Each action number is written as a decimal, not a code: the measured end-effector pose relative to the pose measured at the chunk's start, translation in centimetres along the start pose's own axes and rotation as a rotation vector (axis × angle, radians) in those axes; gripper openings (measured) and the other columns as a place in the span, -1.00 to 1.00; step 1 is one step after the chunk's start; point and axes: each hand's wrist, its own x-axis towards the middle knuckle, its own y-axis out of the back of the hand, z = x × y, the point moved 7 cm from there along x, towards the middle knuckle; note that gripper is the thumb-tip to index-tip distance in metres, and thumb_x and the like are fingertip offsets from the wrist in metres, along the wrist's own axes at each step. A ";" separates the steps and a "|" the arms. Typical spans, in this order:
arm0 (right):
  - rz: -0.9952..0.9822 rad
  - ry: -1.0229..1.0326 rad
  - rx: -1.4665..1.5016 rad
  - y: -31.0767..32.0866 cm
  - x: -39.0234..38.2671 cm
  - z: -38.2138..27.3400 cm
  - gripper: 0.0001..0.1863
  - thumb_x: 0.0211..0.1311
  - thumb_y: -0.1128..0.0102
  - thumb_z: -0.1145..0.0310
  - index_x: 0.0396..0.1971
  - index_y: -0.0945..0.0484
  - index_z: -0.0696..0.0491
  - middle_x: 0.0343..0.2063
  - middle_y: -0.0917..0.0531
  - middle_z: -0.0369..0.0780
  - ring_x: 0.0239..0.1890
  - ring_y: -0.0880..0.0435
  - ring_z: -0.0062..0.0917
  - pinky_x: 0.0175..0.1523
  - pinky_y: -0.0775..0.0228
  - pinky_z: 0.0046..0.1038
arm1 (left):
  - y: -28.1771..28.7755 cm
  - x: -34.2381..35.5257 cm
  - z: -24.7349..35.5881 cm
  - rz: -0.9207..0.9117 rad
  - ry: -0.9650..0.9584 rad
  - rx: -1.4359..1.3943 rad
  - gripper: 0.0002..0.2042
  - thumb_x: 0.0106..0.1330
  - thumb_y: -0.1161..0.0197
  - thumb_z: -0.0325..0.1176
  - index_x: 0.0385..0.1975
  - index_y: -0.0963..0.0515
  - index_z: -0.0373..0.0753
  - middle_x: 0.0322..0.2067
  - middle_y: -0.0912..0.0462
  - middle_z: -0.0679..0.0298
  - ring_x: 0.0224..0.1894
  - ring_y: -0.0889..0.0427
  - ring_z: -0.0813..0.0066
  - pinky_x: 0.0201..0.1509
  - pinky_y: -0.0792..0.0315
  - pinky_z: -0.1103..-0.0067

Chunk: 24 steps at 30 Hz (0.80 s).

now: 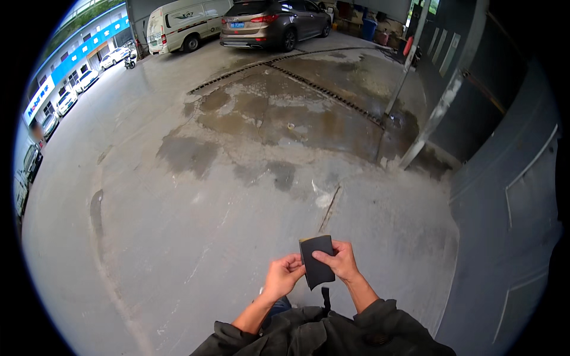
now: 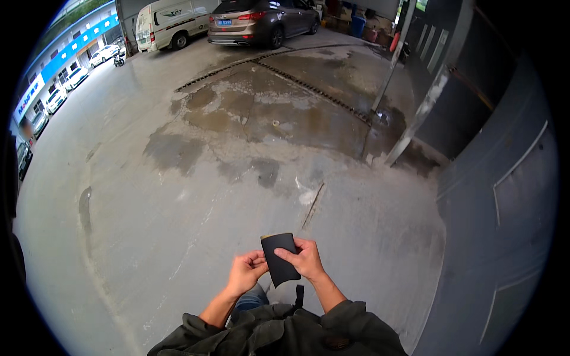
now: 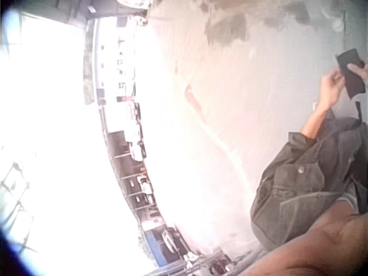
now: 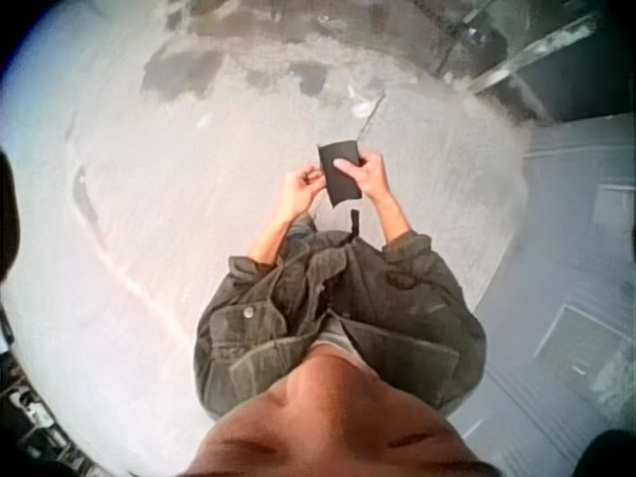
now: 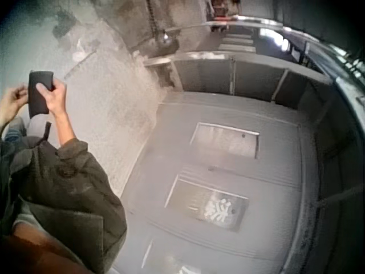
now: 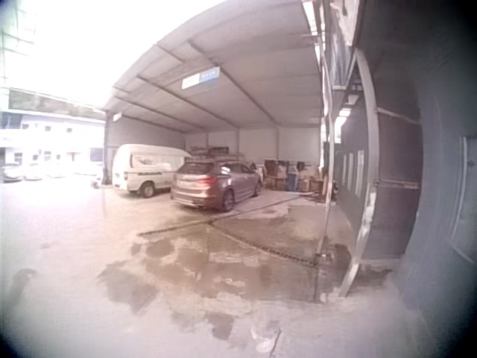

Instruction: The person retrieves a sanding block from a shelf, walks to a paint booth, and sands the surface of a black car bumper with the sanding block. The person repeatedly rubs the sanding block over the bumper's surface.

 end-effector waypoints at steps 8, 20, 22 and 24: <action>0.135 0.099 0.032 13.2 32.6 1.2 -0.72 0.23 -0.49 0.44 -0.12 -0.71 0.26 -0.28 -0.78 -0.27 -0.27 -0.68 -0.68 -0.13 -0.57 -0.54 | 2.8 37.5 2.1 -0.159 -0.025 0.008 -0.74 0.44 -0.24 -0.61 0.08 -0.58 -0.45 -0.12 -0.77 0.21 -0.07 -0.70 0.62 0.05 -0.58 0.64; 0.349 0.059 0.191 35.8 76.7 2.3 -0.71 0.18 -0.49 0.45 -0.11 -0.72 0.21 -0.20 -0.76 -0.27 -0.21 -0.69 -0.62 -0.04 -0.55 -0.49 | 1.7 89.9 8.4 -0.148 0.170 0.243 -0.63 0.51 -0.27 -0.17 0.09 -0.64 -0.36 -0.19 -0.76 0.28 -0.17 -0.68 0.57 -0.05 -0.62 0.55; 0.173 -0.007 0.220 37.4 88.1 3.3 -0.75 0.21 -0.44 0.43 -0.13 -0.69 0.20 -0.22 -0.75 -0.26 -0.19 -0.71 -0.55 -0.06 -0.57 -0.48 | 4.5 97.5 9.7 0.051 0.075 0.120 -0.69 0.51 -0.27 -0.17 -0.03 -0.70 -0.31 -0.26 -0.76 0.32 -0.25 -0.68 0.62 -0.16 -0.63 0.58; 0.044 0.030 0.227 40.0 96.9 2.4 -0.77 0.33 -0.35 0.36 -0.13 -0.63 0.17 -0.24 -0.72 -0.21 -0.25 -0.71 -0.52 -0.14 -0.58 -0.47 | 4.7 105.9 10.5 0.153 0.011 0.127 -0.75 0.51 -0.25 -0.21 -0.11 -0.73 -0.26 -0.39 -0.73 0.35 -0.34 -0.64 0.63 -0.24 -0.59 0.56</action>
